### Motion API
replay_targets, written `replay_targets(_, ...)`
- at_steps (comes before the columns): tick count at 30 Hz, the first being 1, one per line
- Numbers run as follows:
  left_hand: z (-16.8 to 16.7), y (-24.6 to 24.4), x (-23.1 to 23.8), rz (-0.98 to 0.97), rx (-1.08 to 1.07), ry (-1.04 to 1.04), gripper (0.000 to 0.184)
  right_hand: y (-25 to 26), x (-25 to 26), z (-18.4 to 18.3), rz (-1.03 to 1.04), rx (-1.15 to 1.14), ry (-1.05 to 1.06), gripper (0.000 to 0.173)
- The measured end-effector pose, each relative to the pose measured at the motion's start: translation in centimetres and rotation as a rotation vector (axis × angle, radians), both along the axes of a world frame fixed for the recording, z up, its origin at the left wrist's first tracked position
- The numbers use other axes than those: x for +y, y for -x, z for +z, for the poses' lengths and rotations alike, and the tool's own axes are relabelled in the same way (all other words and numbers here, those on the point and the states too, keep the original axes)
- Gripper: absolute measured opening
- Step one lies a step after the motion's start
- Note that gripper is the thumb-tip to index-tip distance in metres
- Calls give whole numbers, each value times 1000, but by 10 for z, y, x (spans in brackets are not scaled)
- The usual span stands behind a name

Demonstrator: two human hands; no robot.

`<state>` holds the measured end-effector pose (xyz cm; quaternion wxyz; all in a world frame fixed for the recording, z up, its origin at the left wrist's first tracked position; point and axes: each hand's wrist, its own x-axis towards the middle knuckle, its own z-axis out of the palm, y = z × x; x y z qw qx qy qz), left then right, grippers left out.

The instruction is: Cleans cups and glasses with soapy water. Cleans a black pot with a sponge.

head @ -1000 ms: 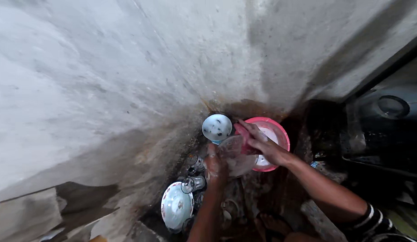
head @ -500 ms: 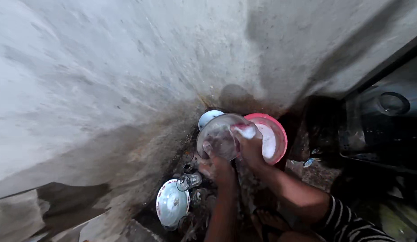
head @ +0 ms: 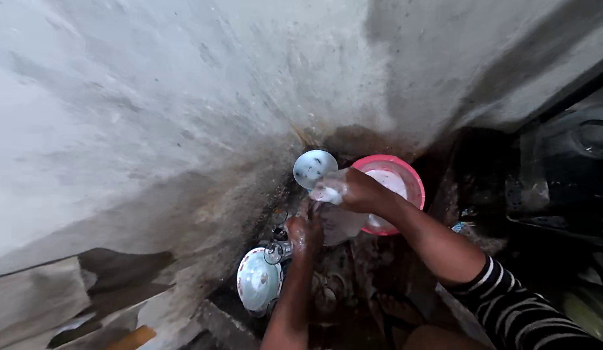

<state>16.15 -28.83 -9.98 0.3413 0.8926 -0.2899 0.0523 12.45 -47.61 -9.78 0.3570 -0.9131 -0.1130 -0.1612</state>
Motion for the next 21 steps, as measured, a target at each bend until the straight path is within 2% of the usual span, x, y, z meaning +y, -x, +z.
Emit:
replay_targets(2,-10,4,-3,119,72,267,25,7,9,-17,-245,-134,-317,20)
replay_targets(5,-17,34,-32,516,411,706,28,23,43,-33,-762,-49,-711,41)
replay_targets(7,-31,49,-41,689,553,805,31,30,64,-37,-923,-27,-840,47)
replay_targets(10,-37,65,-43,690,656,677,36,45,88,-45,-1076,35,-1074,38)
replay_targets(12,-23,79,-43,596,754,469,42,54,103,-41,-1185,211,-1179,37)
replay_targets(14,-24,80,-34,441,783,293,48,58,107,-41,-1197,269,-1192,42)
replay_targets(17,-19,57,-5,301,584,72,46,65,103,-59,-1044,239,-1093,43)
replay_targets(19,-14,34,25,265,290,2,41,69,92,-81,-904,173,-971,42)
replay_targets(21,-4,13,65,263,180,-80,51,74,78,-95,-781,113,-916,48)
